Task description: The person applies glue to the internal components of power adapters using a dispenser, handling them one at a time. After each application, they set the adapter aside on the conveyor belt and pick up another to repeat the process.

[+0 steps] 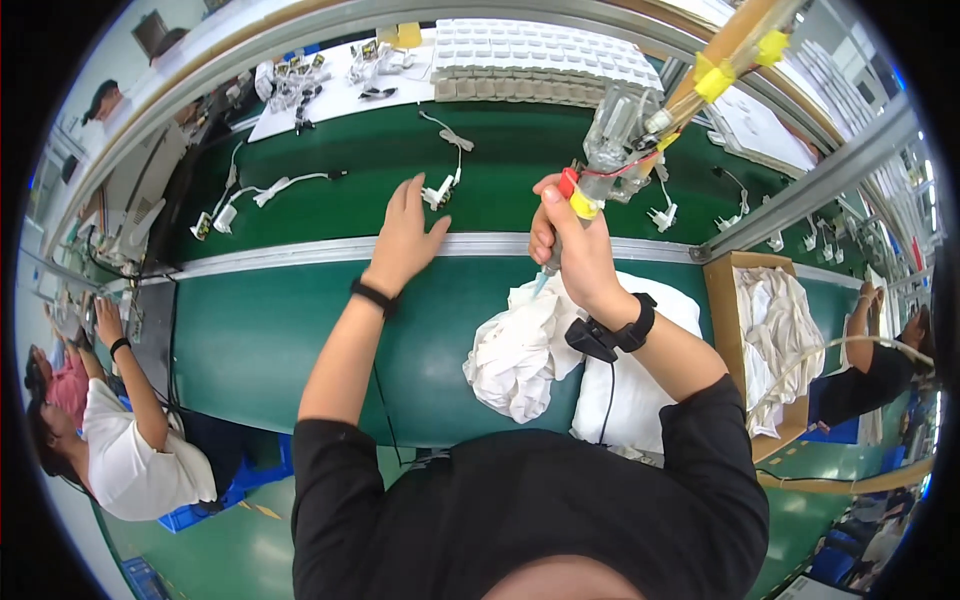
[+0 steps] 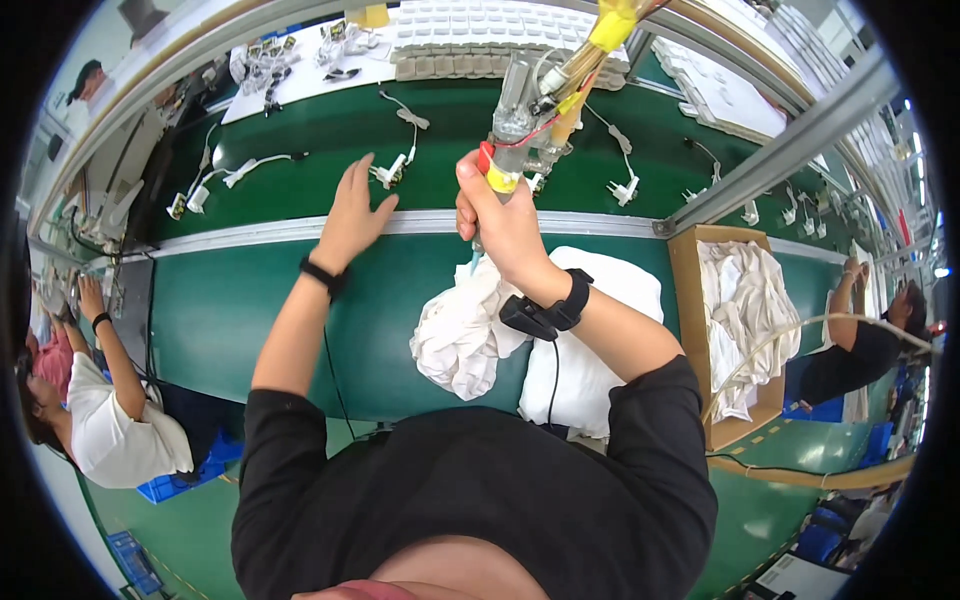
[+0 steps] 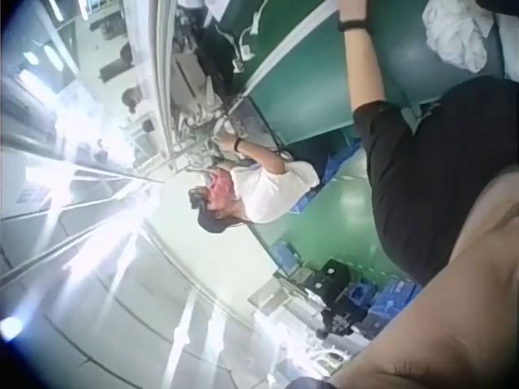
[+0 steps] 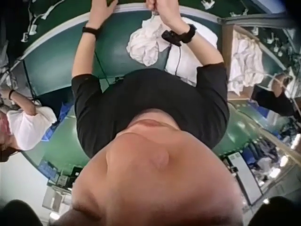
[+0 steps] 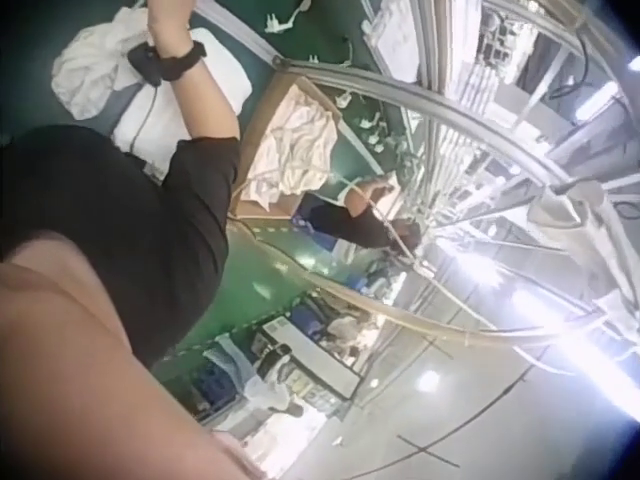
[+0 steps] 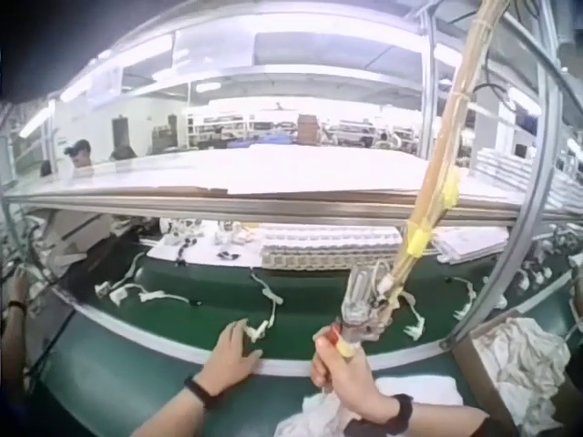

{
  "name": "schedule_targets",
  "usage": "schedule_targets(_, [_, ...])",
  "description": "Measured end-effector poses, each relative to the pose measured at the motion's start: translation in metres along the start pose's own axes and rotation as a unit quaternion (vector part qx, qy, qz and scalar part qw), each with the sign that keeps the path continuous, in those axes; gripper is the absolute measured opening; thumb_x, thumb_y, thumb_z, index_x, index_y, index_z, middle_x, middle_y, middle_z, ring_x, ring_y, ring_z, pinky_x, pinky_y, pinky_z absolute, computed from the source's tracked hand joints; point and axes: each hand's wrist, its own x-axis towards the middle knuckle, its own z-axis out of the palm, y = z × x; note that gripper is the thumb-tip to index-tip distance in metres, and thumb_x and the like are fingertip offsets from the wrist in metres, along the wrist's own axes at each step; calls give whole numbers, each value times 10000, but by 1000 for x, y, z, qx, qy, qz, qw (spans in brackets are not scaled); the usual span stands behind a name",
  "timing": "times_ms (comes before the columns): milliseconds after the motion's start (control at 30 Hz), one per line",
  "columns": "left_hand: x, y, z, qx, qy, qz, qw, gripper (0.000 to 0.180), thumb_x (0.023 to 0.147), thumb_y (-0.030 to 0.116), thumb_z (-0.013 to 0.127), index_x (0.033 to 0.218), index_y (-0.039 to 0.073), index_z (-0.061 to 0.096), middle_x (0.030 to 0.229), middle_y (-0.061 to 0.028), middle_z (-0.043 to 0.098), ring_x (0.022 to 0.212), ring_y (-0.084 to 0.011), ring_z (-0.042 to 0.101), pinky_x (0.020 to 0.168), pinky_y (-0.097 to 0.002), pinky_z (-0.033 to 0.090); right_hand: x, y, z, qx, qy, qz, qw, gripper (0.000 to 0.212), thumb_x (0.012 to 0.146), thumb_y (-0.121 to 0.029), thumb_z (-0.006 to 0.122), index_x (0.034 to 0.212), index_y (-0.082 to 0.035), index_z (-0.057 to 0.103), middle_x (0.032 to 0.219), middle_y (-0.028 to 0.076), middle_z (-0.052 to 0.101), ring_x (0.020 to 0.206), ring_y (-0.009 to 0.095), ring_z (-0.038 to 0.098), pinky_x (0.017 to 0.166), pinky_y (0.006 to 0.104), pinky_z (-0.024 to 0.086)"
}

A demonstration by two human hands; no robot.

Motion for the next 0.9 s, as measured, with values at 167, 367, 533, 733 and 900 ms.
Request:
schedule_targets(167, [-89,42,-62,-258,-47,-202,944,340,835,34,598,1154,-1,486,967,-86,550,871,-153,564,725,-245,485,-17,0,-27,-91,34,-51,994,224,913,-251,541,981,-54,461,640,0,450,565,89,458,548,237,379])
schedule_targets(367, [-169,75,-111,-515,78,-369,770,224,875,33,563,1094,10,517,892,-30,546,783,-95,542,675,-211,477,-31,-3,-38,-142,111,-73,981,279,889,-243,586,1036,-44,457,726,2,508,652,81,484,618,221,388])
schedule_targets(533, [-168,123,-137,-633,186,-416,626,306,910,61,519,1195,-43,482,1108,-122,583,986,-172,583,857,-261,491,-51,-5,-47,-212,140,-121,959,368,880,-245,605,1129,-36,432,897,25,550,813,97,513,758,243,409])
schedule_targets(733, [-153,160,-155,-690,135,-342,623,353,916,74,504,1241,-54,449,1207,-161,543,1077,-195,559,920,-300,472,-90,-15,-41,-183,115,-80,973,523,888,-201,582,1311,-33,325,1260,116,434,1172,186,406,1009,313,283])
schedule_targets(900, [-154,166,-151,-694,96,-312,641,320,910,81,520,1210,-24,483,1148,-126,577,1034,-174,574,857,-271,481,-116,-27,-53,-236,99,-90,963,659,900,-222,560,1410,-28,191,1428,187,270,1343,246,248,1069,348,238])
